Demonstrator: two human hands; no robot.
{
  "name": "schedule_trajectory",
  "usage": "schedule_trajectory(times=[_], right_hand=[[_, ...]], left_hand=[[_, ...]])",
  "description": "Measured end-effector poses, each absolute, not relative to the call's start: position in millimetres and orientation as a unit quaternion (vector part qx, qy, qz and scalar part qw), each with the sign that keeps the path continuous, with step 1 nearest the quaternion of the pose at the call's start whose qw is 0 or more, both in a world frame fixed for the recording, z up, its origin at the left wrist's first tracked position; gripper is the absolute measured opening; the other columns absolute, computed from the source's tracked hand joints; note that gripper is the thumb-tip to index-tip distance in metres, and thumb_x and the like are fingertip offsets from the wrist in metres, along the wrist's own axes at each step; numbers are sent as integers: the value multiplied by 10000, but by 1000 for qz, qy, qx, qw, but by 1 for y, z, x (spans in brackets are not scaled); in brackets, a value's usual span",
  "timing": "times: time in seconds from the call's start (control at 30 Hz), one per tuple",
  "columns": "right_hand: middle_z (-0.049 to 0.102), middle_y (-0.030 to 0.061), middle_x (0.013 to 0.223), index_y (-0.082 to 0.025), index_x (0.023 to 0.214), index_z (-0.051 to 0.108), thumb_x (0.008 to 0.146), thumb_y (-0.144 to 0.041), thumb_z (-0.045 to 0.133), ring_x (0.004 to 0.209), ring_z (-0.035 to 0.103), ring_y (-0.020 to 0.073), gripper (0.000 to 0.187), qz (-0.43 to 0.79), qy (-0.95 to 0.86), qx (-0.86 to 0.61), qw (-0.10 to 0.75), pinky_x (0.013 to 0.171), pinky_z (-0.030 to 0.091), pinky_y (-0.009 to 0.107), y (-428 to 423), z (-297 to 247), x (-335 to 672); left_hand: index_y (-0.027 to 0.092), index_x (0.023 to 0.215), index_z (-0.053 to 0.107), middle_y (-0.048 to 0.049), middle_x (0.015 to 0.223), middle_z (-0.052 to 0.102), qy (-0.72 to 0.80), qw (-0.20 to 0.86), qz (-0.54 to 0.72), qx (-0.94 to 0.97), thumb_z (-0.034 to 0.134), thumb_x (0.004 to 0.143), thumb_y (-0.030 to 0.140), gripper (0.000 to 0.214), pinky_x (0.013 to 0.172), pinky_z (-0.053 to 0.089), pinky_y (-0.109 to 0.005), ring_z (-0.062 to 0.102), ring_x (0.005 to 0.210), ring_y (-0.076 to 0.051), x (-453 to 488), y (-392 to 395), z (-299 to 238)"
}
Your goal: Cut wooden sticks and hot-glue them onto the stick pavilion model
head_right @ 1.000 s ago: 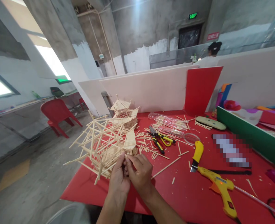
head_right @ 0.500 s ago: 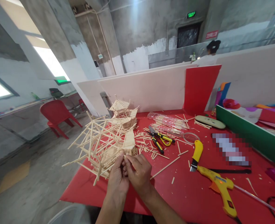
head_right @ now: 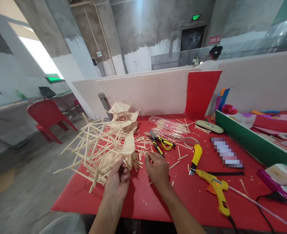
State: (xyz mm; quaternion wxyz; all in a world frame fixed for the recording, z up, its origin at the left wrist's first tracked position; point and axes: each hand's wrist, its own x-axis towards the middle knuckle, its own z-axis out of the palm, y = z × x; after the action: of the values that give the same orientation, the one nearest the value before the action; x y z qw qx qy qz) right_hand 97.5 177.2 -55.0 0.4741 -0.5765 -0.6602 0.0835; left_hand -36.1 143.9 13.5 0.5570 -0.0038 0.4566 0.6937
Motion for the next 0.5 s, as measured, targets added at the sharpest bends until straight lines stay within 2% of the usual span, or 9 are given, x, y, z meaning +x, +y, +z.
schedule_trajectory(times=[0.13,0.33,0.43,0.5], right_hand=[[707,86,1013,-204,1032,726,905,-306,471,950,635,238,302,72,-649,-650,388,785,463,329,196,-55,128],[714,71,1017,-236,1032,732,845,-322,539,962,643,252,282,81,-695,-662,269,812,451,332,173,-43,167],[706,119,1035,-195,1024,721,877,-383,449,959,648,306,363,70,-666,-706,232,771,454,386,145,-40,210],[702,100,1062,-248,1010,704,873,-458,405,913,666,304,390,56,-616,-764,181,709,451,393,126,-44,246]], left_hand=[[140,749,581,48,546,554,462,556,691,-14,609,870,113,127,321,346,-123,512,396,-50,-34,145,18],[143,818,624,39,579,618,473,562,678,-19,573,896,84,110,354,439,-124,624,453,-78,-35,144,22],[133,821,632,24,600,643,467,567,678,-27,575,892,72,110,367,473,-133,657,491,-95,-36,144,22],[126,811,632,20,591,642,457,567,684,-31,574,892,65,117,370,483,-136,657,488,-96,-36,144,21]])
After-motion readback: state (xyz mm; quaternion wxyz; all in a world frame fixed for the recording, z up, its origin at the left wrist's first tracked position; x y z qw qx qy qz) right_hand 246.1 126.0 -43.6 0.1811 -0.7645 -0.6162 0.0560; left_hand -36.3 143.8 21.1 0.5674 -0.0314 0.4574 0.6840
